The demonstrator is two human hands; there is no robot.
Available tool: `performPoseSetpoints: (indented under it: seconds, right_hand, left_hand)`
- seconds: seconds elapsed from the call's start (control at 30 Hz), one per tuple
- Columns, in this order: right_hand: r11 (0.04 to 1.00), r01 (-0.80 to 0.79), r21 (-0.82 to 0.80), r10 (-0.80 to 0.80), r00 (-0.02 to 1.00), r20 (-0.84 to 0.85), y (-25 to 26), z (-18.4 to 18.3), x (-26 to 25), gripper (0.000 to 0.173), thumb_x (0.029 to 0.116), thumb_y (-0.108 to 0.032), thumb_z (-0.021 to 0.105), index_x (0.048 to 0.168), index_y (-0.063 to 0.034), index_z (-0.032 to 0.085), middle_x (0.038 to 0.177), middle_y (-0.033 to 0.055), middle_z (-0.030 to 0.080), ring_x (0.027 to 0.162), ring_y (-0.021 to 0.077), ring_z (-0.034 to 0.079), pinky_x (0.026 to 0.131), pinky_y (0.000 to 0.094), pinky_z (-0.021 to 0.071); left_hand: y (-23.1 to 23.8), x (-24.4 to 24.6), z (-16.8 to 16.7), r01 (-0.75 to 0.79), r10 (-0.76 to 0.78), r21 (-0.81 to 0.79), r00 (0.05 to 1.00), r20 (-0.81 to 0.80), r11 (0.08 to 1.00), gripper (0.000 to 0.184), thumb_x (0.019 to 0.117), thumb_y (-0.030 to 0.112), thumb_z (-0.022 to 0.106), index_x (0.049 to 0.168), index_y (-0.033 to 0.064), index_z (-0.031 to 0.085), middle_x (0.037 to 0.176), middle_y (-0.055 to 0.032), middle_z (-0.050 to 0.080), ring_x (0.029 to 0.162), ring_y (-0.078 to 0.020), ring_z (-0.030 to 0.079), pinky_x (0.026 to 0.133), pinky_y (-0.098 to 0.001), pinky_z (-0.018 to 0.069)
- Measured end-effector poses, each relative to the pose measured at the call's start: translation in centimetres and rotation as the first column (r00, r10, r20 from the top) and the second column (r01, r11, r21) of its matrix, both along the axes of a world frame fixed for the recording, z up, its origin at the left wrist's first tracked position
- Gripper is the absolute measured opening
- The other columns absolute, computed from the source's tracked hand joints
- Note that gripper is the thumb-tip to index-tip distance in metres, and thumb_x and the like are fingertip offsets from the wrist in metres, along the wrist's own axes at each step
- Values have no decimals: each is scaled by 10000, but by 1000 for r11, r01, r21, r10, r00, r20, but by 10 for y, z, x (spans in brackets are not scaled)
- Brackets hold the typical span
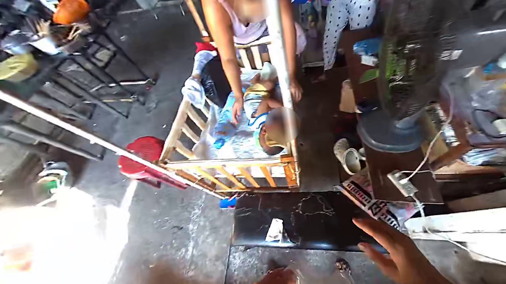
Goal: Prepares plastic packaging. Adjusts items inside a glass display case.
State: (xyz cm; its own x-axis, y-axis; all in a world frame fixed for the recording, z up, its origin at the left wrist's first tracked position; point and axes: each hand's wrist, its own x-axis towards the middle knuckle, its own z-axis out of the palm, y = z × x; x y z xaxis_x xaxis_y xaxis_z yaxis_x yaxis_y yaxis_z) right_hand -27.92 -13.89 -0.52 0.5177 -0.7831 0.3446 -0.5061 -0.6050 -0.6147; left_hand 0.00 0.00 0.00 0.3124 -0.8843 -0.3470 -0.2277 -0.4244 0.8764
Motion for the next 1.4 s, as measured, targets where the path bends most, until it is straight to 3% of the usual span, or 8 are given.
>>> performPoseSetpoints:
  seconds: [0.17, 0.4, 0.63, 0.87, 1.07, 1.23, 1.33, 1.4]
  right_hand:
    - [959, 6, 283, 32, 991, -132, 42, -29, 64, 341, 1011, -246, 578, 1248, -52, 730, 1132, 104, 763, 1035, 258, 742, 925, 475, 597]
    - [636, -652, 412, 556, 758, 340, 88, -4, 279, 592, 910, -271, 752, 1380, 51, 588, 1329, 219, 650, 1272, 305, 608, 1130, 453, 448]
    - [511, -699, 499, 641, 697, 321, 137, -13, 418, 453, 935, -191, 733, 1311, 40, 633, 1055, 228, 720, 948, 321, 710, 903, 493, 557]
    - [513, -720, 467, 696, 668, 265, 151, -15, 498, 218, 1007, -121, 591, 1066, 67, 687, 892, 213, 701, 835, 322, 693, 778, 493, 542]
    - [524, -732, 435, 701, 661, 268, 142, -29, 560, 204, 999, -122, 592, 1061, 37, 704, 889, 184, 713, 849, 302, 702, 793, 488, 554]
    - [640, -620, 453, 615, 767, 181, 122, -38, 619, 351, 958, -159, 669, 1274, -4, 654, 1234, 231, 639, 1189, 373, 603, 1045, 501, 486]
    - [738, -528, 421, 460, 849, 259, 104, -37, 668, 353, 935, -267, 728, 1118, 28, 664, 949, 183, 665, 859, 282, 652, 788, 416, 553]
    - [603, -571, 557, 438, 821, 367, 90, -30, 705, 446, 896, -303, 788, 1083, 76, 647, 859, 184, 661, 747, 245, 642, 703, 398, 547]
  left_hand:
    - [43, 52, -10, -2, 7, -117, 999, 39, 993, 174, 953, 127, 669, 1016, 12, 782, 958, -53, 773, 893, -59, 721, 862, -279, 589]
    - [96, 167, -28, 103, -104, -371, 994, 17, 923, 210, 959, 94, 605, 1051, -2, 769, 1005, -42, 770, 905, -29, 707, 832, -217, 584]
    - [156, 269, -26, -298, 199, -473, 948, -248, 829, 166, 962, 37, 664, 1042, 121, 783, 1031, 47, 782, 935, -72, 736, 863, -279, 618]
    - [187, 329, -29, -485, 413, -395, 874, -257, 780, 276, 1071, 189, 494, 1175, -3, 664, 1042, 85, 757, 955, -8, 710, 886, -222, 592]
    - [193, 381, -35, -633, 509, -325, 766, -392, 703, 189, 1010, 34, 562, 953, 142, 707, 803, 88, 750, 696, -33, 705, 659, -244, 616]
    - [175, 444, -51, -705, 584, -376, 709, -395, 602, 164, 1019, 92, 560, 941, 186, 669, 800, 130, 715, 711, -4, 679, 664, -212, 594]
    - [145, 495, -44, -686, 541, -321, 719, -437, 653, 176, 995, 33, 553, 946, 170, 653, 805, 94, 729, 714, -45, 699, 680, -253, 612]
    - [119, 536, -37, -628, 473, -257, 746, -470, 735, 192, 952, -26, 594, 950, 157, 652, 815, 75, 745, 717, -51, 711, 667, -258, 618]
